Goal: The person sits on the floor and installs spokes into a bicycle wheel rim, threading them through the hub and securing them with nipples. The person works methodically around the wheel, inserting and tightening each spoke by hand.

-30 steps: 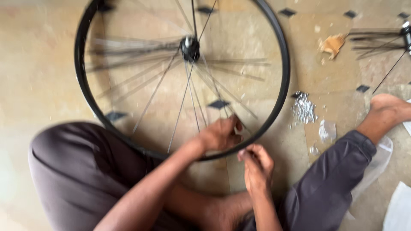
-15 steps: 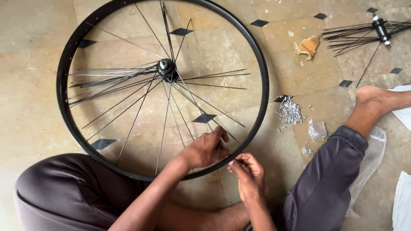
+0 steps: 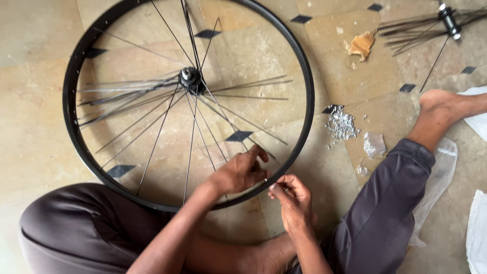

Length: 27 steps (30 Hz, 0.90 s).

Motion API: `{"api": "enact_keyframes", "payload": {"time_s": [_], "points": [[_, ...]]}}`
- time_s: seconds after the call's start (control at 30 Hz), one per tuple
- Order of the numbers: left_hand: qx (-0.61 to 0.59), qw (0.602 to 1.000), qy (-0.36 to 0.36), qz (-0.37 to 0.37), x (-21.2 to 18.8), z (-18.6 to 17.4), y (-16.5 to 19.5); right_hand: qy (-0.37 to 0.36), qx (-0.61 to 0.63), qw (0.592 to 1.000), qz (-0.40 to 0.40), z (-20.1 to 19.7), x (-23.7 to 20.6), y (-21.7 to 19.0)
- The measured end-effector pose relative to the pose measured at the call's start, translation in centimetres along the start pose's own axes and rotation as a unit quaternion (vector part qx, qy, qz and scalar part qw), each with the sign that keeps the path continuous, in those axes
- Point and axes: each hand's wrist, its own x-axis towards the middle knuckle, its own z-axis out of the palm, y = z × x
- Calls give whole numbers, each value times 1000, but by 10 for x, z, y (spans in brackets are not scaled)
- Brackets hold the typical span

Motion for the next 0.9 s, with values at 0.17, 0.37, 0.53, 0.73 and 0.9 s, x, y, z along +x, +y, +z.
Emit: {"api": "enact_keyframes", "payload": {"time_s": [0.17, 0.37, 0.53, 0.73, 0.9], "points": [[17, 994, -21, 102, -4, 0, 3, 7, 7, 1000, 12, -3, 2, 1], [54, 997, -28, 42, -5, 0, 2, 12, 1, 1000, 15, -3, 2, 3], [-17, 997, -15, 72, -4, 0, 3, 13, 1, 1000, 15, -1, 2, -2], [136, 988, 5, 79, -16, 2, 10, 44, -48, 995, 74, 6, 4, -6], [210, 977, -19, -3, -20, 2, 14, 70, -348, 933, -59, -39, 44, -33]]}}
